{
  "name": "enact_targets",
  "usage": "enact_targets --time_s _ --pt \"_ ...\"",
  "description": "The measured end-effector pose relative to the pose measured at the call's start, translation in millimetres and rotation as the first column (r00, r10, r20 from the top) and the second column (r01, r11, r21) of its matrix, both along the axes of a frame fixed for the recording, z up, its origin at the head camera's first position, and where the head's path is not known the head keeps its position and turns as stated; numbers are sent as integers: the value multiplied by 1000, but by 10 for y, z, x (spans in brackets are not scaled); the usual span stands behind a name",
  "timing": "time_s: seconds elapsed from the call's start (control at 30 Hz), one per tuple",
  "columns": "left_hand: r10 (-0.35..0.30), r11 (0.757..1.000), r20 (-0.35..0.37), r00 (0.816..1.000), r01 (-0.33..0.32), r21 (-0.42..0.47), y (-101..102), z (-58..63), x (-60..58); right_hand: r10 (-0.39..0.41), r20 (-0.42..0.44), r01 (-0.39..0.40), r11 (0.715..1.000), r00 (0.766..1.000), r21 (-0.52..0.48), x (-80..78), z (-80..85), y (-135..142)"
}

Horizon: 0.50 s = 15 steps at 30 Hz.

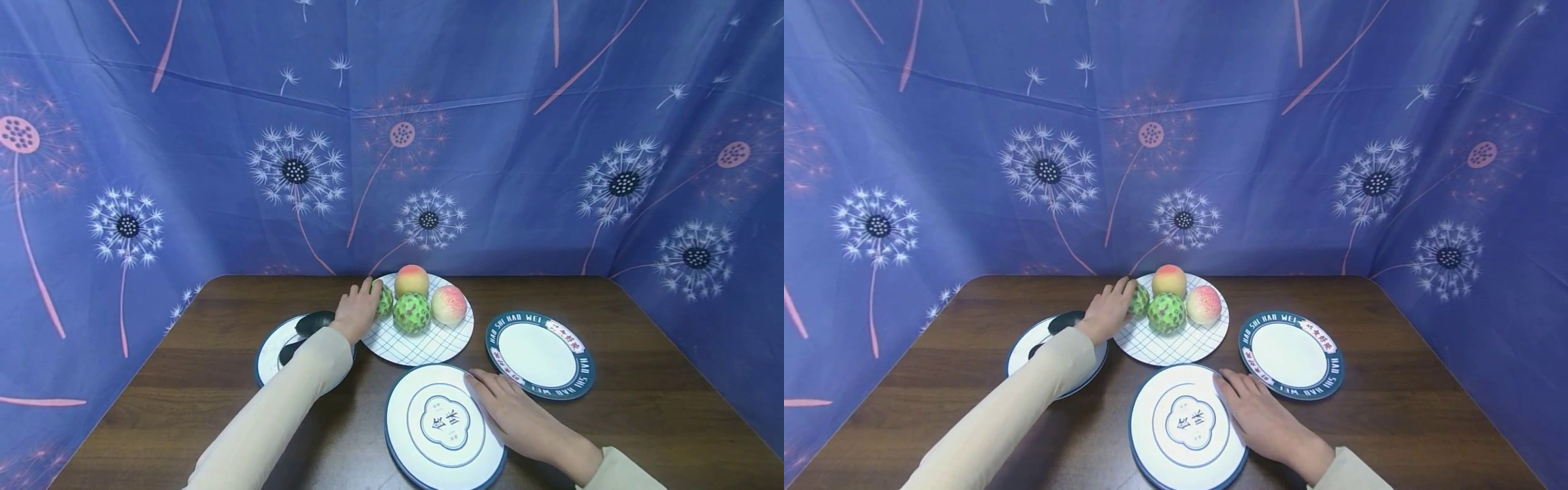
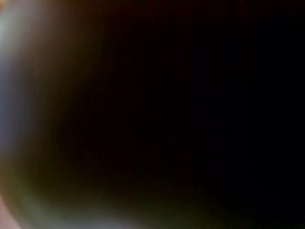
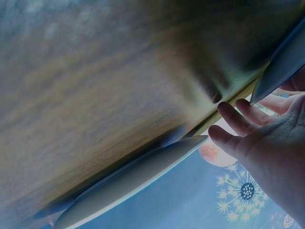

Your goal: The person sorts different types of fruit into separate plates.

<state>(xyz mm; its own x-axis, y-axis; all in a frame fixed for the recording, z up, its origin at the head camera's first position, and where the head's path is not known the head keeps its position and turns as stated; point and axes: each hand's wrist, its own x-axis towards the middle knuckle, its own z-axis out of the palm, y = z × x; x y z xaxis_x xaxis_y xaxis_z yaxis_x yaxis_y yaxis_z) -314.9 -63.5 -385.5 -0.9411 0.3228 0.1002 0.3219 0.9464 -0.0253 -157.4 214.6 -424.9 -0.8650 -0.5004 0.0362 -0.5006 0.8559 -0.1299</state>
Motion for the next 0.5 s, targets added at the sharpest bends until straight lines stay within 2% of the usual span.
enact_targets --time_s 0.5 --pt "-32 999 -45 998 31 -22 -15 -16 13 1 7 -1 1000 1000 3 1 -8 5"
